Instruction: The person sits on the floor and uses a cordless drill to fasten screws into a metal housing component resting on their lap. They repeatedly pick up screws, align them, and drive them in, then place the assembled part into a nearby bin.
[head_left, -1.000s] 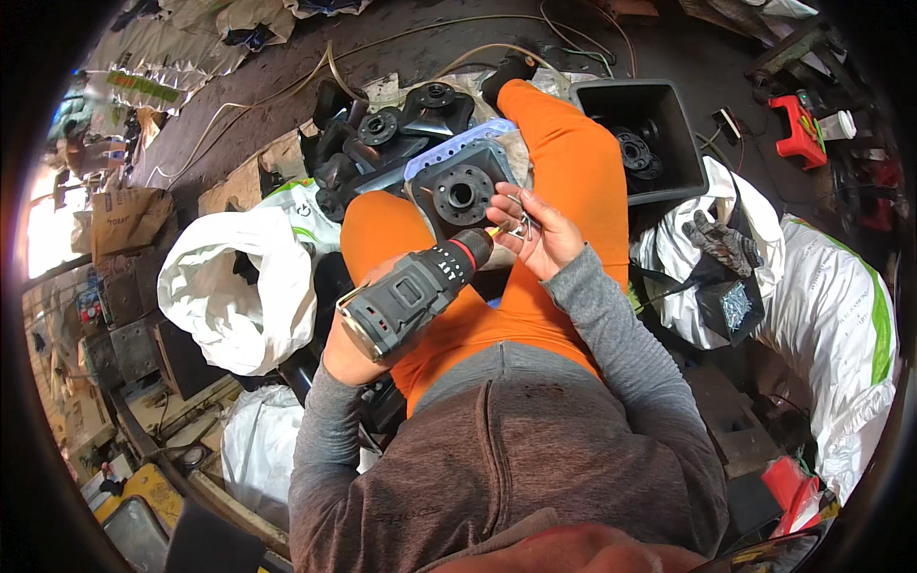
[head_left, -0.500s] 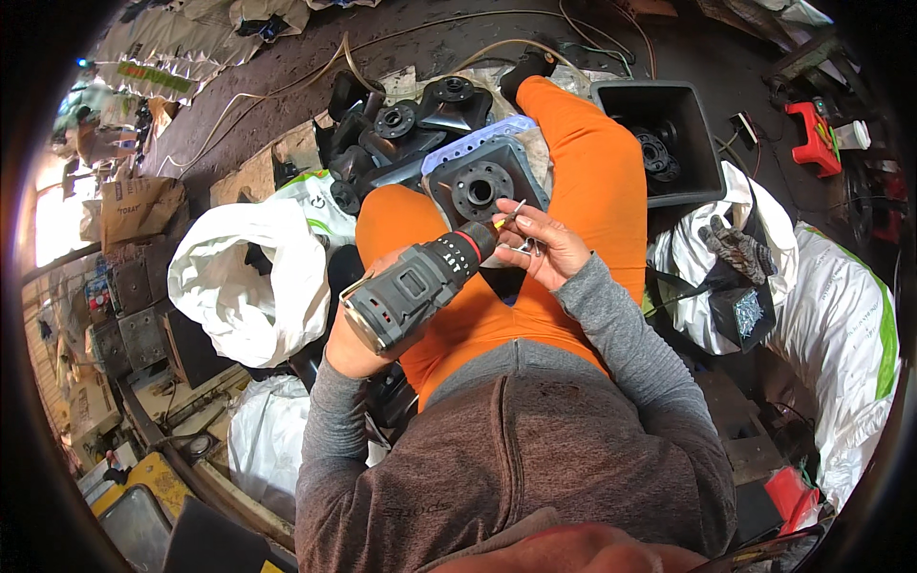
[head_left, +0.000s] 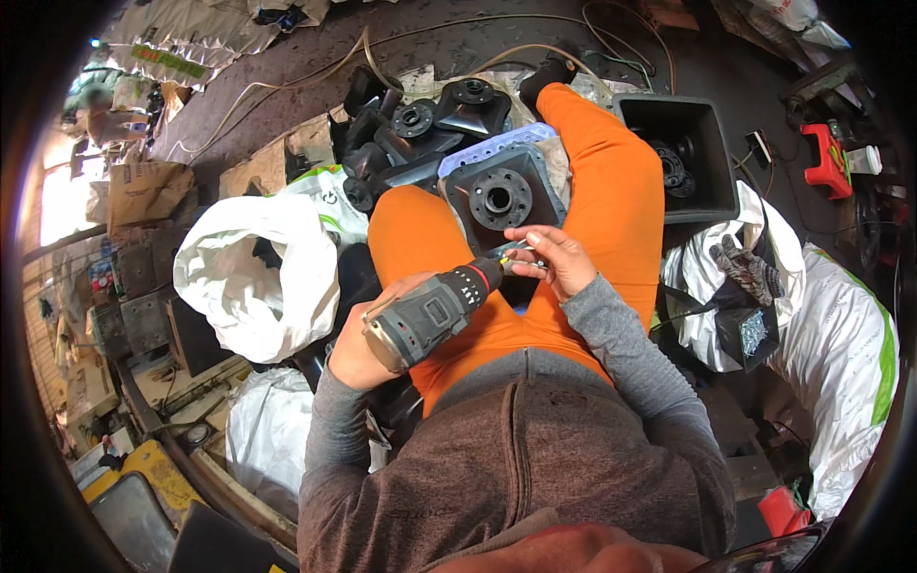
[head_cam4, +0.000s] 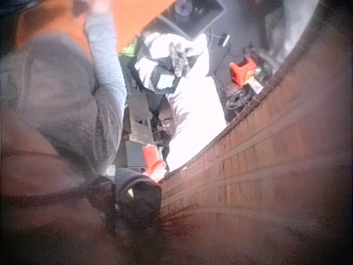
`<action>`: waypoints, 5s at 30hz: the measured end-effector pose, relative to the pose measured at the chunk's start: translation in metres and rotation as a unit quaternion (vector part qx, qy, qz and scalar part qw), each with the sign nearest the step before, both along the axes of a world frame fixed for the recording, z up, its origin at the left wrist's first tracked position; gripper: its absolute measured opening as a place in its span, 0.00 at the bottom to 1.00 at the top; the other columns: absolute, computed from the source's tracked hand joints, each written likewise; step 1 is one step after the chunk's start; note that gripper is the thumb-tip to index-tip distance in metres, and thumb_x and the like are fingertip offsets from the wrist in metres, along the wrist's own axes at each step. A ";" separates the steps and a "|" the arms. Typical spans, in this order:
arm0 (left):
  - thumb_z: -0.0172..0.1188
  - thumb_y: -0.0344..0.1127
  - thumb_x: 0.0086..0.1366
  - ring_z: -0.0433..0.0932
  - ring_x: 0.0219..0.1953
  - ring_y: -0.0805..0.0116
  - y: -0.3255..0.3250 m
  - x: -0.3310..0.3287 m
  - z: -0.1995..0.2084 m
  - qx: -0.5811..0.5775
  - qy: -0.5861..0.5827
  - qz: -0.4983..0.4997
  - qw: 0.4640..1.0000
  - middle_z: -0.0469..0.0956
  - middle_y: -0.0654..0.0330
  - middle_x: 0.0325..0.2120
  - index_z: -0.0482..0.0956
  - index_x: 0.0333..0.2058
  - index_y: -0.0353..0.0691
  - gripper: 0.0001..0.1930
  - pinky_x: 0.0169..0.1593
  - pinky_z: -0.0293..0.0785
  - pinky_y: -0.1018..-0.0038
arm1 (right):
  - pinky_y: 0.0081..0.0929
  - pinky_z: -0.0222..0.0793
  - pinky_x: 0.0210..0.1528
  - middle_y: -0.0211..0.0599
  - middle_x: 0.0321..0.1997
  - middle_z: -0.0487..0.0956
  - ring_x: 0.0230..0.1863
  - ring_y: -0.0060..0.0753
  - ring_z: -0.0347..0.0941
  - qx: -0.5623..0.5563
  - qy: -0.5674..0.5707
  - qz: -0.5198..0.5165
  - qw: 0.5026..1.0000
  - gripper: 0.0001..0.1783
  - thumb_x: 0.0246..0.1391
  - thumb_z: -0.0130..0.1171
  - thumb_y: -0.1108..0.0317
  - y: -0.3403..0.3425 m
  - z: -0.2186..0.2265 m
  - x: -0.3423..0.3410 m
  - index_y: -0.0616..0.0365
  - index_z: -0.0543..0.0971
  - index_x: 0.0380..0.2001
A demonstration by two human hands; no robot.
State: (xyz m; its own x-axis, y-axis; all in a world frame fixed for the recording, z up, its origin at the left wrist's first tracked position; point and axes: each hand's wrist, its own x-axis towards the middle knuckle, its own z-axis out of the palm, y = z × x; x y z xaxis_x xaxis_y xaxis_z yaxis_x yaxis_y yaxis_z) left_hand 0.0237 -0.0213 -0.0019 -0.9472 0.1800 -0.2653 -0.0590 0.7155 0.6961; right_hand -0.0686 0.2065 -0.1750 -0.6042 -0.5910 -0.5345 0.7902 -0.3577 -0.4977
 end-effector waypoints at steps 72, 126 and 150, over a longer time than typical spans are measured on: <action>0.65 0.32 0.48 0.80 0.38 0.53 -0.019 -0.057 -0.020 -0.060 -0.102 0.039 0.992 0.80 0.51 0.38 0.75 0.46 0.36 0.23 0.43 0.75 0.68 | 0.15 0.53 0.18 0.13 0.15 0.55 0.13 0.10 0.47 0.135 -0.191 -0.095 0.968 0.16 0.62 0.54 0.59 -0.037 -0.031 0.004 0.56 0.72 0.47; 0.67 0.31 0.51 0.76 0.51 0.57 0.029 -0.012 0.000 -0.022 -0.043 -0.047 0.998 0.75 0.52 0.49 0.72 0.51 0.37 0.27 0.55 0.71 0.68 | 0.39 0.71 0.57 0.45 0.50 0.76 0.57 0.42 0.71 -0.101 -0.162 -0.101 0.976 0.23 0.67 0.37 0.62 0.002 -0.012 0.018 0.66 0.66 0.57; 0.67 0.28 0.49 0.76 0.48 0.60 0.029 -0.011 0.001 0.044 -0.086 0.007 0.995 0.76 0.52 0.46 0.71 0.51 0.33 0.28 0.52 0.70 0.69 | 0.42 0.71 0.58 0.43 0.50 0.77 0.56 0.40 0.72 -0.193 -0.173 -0.126 0.958 0.21 0.65 0.40 0.65 0.000 -0.018 0.020 0.64 0.67 0.56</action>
